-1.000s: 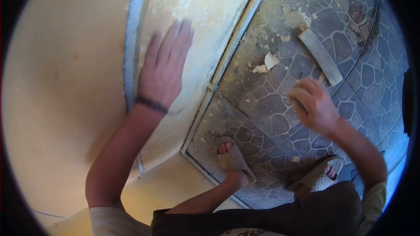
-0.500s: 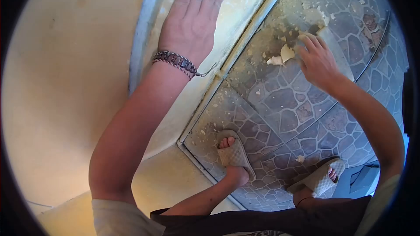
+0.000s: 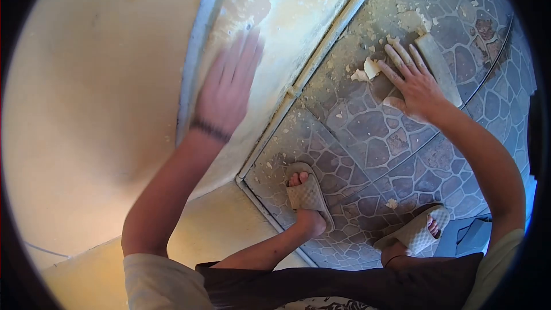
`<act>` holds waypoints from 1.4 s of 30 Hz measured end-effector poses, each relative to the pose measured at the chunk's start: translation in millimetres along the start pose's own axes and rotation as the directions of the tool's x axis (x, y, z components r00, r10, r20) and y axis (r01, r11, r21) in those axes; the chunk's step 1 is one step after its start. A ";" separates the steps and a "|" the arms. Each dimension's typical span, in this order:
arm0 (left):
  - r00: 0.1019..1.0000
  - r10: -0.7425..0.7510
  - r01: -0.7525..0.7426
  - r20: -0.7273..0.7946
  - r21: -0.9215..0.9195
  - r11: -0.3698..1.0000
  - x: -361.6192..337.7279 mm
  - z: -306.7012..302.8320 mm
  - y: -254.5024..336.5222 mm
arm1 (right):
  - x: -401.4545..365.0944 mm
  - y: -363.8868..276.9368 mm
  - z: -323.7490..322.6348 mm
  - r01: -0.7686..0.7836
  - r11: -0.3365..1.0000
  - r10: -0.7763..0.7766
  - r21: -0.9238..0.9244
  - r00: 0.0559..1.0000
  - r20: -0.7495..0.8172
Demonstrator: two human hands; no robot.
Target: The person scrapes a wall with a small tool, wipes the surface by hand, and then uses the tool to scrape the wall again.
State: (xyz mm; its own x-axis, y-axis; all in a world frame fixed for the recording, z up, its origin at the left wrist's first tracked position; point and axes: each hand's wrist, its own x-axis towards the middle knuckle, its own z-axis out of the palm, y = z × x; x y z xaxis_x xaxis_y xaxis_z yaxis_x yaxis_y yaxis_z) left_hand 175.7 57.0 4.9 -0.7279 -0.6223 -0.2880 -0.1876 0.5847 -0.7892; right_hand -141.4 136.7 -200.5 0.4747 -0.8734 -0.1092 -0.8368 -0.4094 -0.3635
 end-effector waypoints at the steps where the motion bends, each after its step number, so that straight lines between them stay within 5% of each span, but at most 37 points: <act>1: 0.997 0.070 -0.070 0.044 -0.019 0.997 -29.5 8.4 0.0 | -0.2 -2.3 -3.4 -0.015 1.000 0.015 -0.005 1.000 0.011; 4: 0.996 0.084 -0.085 -0.013 -0.147 0.985 -3.1 -4.0 -11.0 | -1.0 -4.1 2.7 -0.011 0.999 0.008 -0.045 0.998 -0.060; 6: 0.981 0.065 -0.047 -0.180 0.106 0.993 69.4 -26.1 -30.0 | 2.0 -3.9 -6.3 -0.013 0.999 0.012 -0.036 1.000 -0.014; 9: 0.965 -0.129 0.136 -0.226 0.018 0.991 116.1 -30.9 -22.4 | 0.8 -3.0 -2.0 -0.014 1.000 0.014 -0.009 1.000 -0.003; 11: 0.996 0.018 0.004 -0.088 0.241 0.970 58.6 -20.0 -12.0 | 0.2 -2.6 -0.6 -0.010 1.000 0.010 0.000 1.000 -0.009; 13: 0.988 0.152 -0.153 0.016 0.122 0.981 -23.2 8.3 -10.5 | -0.2 -2.6 -2.0 -0.019 1.000 0.019 -0.006 1.000 -0.004; 15: 0.983 0.179 -0.182 0.038 0.108 0.977 -14.8 1.0 -13.7 | -3.7 -1.2 -3.1 -0.041 0.999 0.041 -0.005 0.999 0.003; 18: 0.993 0.104 -0.095 -0.048 0.168 0.981 48.1 -23.5 -26.1 | 3.3 -3.3 -4.2 -0.017 1.000 0.016 -0.014 1.000 -0.006; 20: 0.979 -0.056 0.111 -0.197 0.281 0.953 104.0 -41.9 -26.0 | 2.1 -3.3 -6.0 -0.014 1.000 0.014 -0.009 1.000 0.021; 26: 0.993 0.120 -0.121 -0.010 -0.081 0.989 -45.7 9.4 -12.1 | 0.4 -2.7 -4.2 -0.031 1.000 0.031 0.005 0.999 0.015; 30: 0.996 0.085 -0.086 -0.011 -0.098 0.991 -2.4 -5.2 -13.5 | 2.2 -6.1 -4.7 -0.023 1.000 0.024 -0.012 0.999 0.027; 32: 0.994 0.025 -0.007 -0.108 0.170 0.985 72.5 -28.2 -19.1 | 2.4 -3.7 -5.4 -0.025 0.999 0.026 -0.028 0.999 0.019; 35: 0.988 -0.047 0.062 -0.144 0.106 0.992 62.7 -26.5 -15.1 | 0.1 -5.2 -0.9 -0.003 1.000 0.003 -0.025 1.000 0.009; 38: 0.998 0.025 -0.020 0.054 -0.097 0.995 -68.2 5.7 -8.4 | 0.4 -1.6 -1.1 -0.011 1.000 0.011 -0.022 1.000 -0.018; 42: 1.000 0.003 -0.005 -0.015 -0.136 0.991 -36.9 -3.1 -9.1 | 3.5 -10.4 -5.2 -0.020 0.999 0.021 -0.049 0.999 0.024</act>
State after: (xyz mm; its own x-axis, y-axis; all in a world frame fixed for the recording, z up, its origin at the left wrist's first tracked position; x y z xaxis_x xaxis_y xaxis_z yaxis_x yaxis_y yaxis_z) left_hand 202.2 76.3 24.4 -0.7386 -0.6123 -0.2823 -0.2714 0.6533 -0.7068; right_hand -132.5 136.5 -192.3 0.4637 -0.8750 -0.1392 -0.8584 -0.4047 -0.3153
